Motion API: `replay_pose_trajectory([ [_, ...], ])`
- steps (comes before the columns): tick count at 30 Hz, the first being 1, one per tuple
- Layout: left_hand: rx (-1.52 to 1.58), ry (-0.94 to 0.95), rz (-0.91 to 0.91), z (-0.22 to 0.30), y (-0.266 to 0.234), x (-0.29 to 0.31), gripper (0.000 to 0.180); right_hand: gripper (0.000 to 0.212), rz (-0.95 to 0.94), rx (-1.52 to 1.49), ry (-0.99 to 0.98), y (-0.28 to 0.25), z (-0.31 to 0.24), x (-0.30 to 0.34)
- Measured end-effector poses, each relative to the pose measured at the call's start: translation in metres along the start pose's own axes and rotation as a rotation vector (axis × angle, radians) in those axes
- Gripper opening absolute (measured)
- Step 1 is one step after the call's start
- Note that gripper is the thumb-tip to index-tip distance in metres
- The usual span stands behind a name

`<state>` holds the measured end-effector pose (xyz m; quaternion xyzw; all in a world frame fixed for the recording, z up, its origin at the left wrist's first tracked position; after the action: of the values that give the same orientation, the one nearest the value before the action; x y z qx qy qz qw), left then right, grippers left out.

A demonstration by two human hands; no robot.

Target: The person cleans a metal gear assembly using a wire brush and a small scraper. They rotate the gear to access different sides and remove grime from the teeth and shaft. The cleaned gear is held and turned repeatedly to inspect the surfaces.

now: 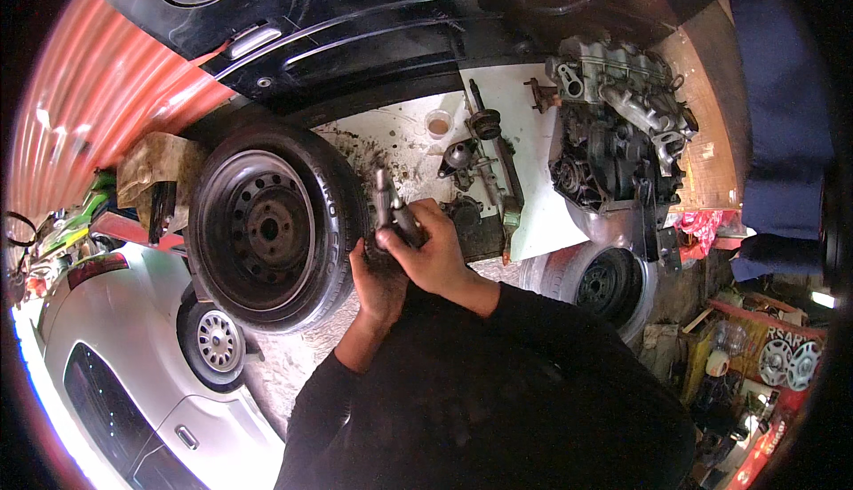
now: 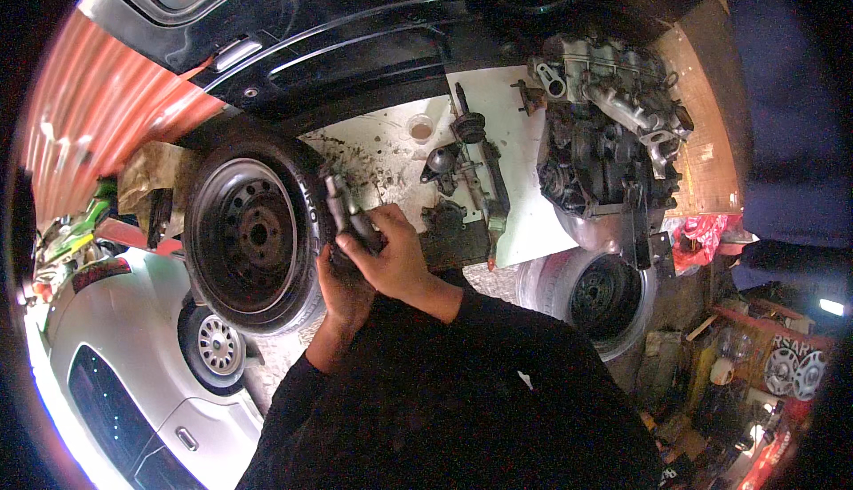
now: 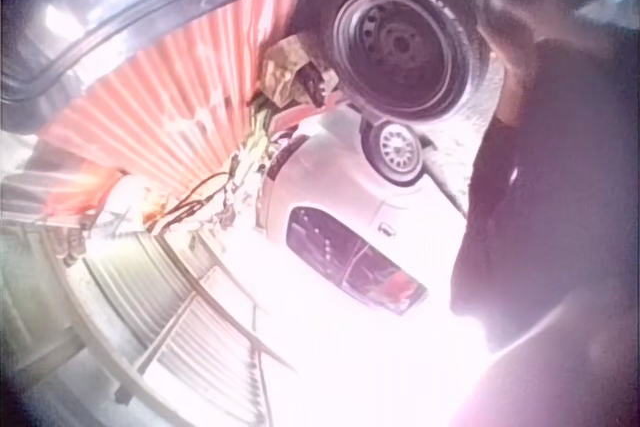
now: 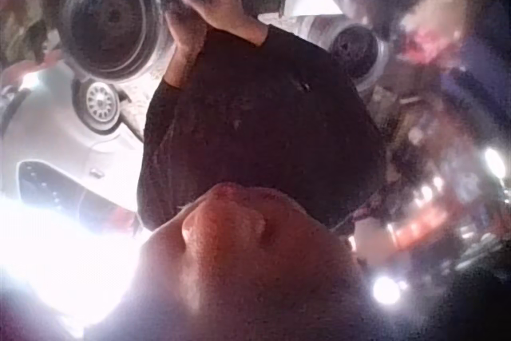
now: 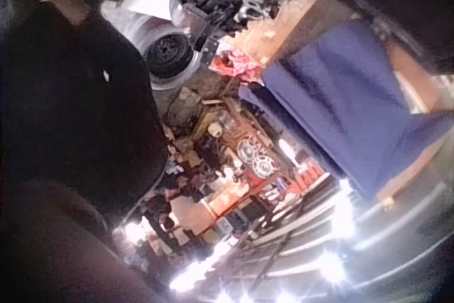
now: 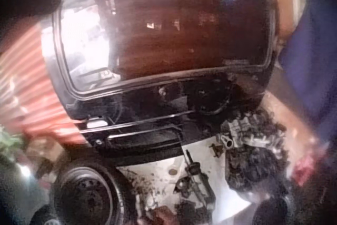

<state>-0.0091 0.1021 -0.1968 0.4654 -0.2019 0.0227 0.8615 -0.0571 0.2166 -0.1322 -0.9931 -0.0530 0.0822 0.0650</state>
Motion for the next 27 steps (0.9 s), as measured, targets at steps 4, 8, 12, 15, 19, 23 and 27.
replay_pose_trajectory([
  [4, -0.412, -0.119, 0.000, -0.001, 0.007, 0.000, 0.052, 0.033, 0.044, -0.414, 0.236, -0.007, 0.046, 0.000],
  [8, -1.143, -0.314, -0.080, -0.025, -0.018, -0.036, 0.051, 0.031, 0.183, -0.315, 0.541, -0.048, 0.133, 0.031],
  [12, -1.542, -0.303, -0.361, -0.064, -0.031, -0.075, 0.044, 0.035, 0.212, 0.138, 0.601, -0.117, 0.176, 0.042],
  [15, -1.554, -0.240, -0.414, -0.081, -0.031, -0.084, 0.045, 0.037, 0.282, 0.618, 0.575, -0.186, 0.220, 0.022],
  [19, -1.621, -0.197, -0.516, -0.094, -0.033, -0.087, 0.046, 0.036, 0.204, 0.775, 0.716, -0.237, 0.249, -0.009],
  [23, -1.692, -0.174, -0.593, -0.100, -0.016, -0.083, 0.050, 0.035, 0.293, 0.898, 0.786, -0.254, 0.284, -0.018],
  [27, -1.831, -0.255, -0.562, -0.101, -0.014, -0.085, 0.054, 0.038, 0.210, 0.850, 0.888, -0.252, 0.298, -0.028],
])
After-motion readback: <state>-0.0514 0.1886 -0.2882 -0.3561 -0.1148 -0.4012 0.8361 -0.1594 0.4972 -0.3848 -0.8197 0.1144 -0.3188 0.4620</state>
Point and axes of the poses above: each hand's wrist, its own x-axis away from the middle knuckle, its own y-axis out of the palm, z = x × y, the point moved 6 cm from there along -x, towards the middle knuckle, and after that the axes turned 6 degrees about -z, right-handed, at the moved point
